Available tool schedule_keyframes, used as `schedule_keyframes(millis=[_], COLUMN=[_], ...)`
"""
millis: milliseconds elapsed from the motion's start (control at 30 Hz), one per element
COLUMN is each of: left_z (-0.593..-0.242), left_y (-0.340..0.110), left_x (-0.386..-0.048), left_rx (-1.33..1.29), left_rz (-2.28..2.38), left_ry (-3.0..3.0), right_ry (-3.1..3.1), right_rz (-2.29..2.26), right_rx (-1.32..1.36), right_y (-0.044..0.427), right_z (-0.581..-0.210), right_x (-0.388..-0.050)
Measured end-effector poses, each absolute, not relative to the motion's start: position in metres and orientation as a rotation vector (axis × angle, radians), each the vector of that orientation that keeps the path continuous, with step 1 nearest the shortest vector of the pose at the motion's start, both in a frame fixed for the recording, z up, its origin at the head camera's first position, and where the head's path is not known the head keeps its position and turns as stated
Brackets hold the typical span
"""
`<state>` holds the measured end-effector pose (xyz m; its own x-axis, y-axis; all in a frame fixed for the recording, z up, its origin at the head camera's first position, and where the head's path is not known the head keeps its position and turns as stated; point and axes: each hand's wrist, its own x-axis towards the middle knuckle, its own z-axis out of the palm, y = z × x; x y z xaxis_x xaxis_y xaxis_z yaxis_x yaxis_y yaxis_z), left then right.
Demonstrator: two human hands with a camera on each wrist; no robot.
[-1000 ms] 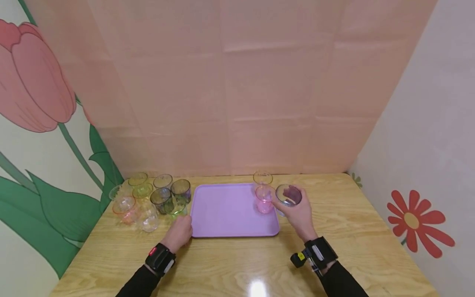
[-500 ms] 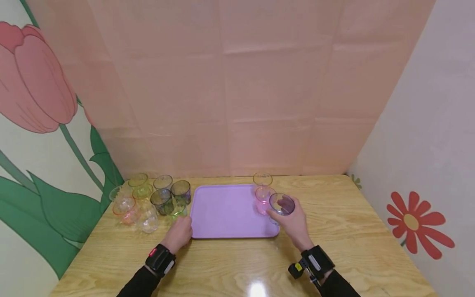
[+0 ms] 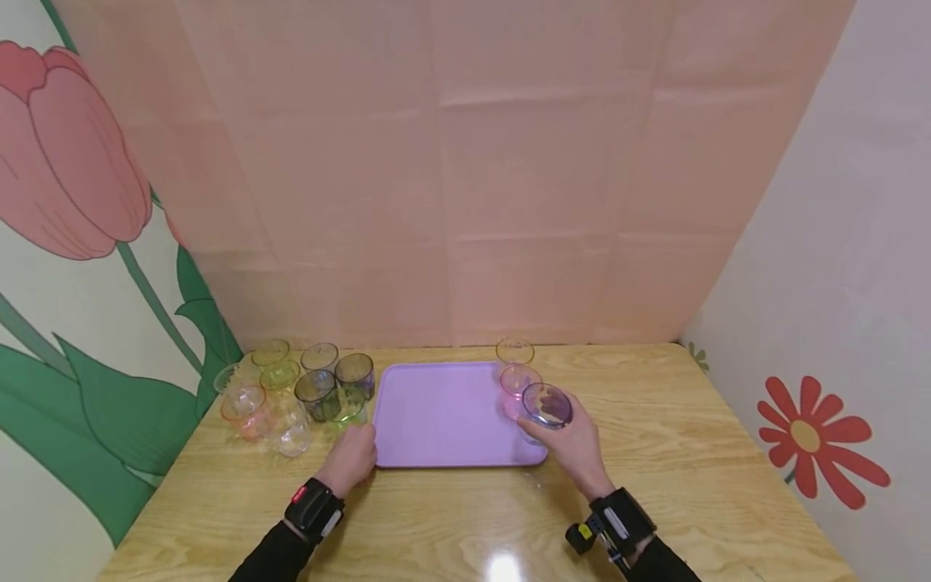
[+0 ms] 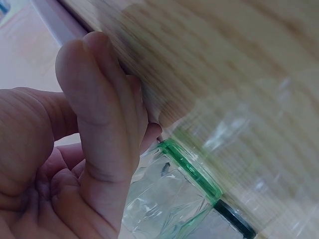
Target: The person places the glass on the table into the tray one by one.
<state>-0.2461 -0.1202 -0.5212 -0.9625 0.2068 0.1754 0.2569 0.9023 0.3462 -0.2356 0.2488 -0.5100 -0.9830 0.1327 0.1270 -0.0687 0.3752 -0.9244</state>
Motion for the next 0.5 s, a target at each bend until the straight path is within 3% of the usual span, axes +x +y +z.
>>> schedule_keyframes(millis=[500], left_z=[-0.5218], left_y=[-0.1199], left_x=[-0.2462], left_rx=[-0.354], left_rz=[-0.562], left_ry=[-2.932], right_ry=[-2.65], right_rz=[1.447], right_rx=[-0.114], right_y=[0.2475], right_z=[-0.5111], right_x=[-0.2293])
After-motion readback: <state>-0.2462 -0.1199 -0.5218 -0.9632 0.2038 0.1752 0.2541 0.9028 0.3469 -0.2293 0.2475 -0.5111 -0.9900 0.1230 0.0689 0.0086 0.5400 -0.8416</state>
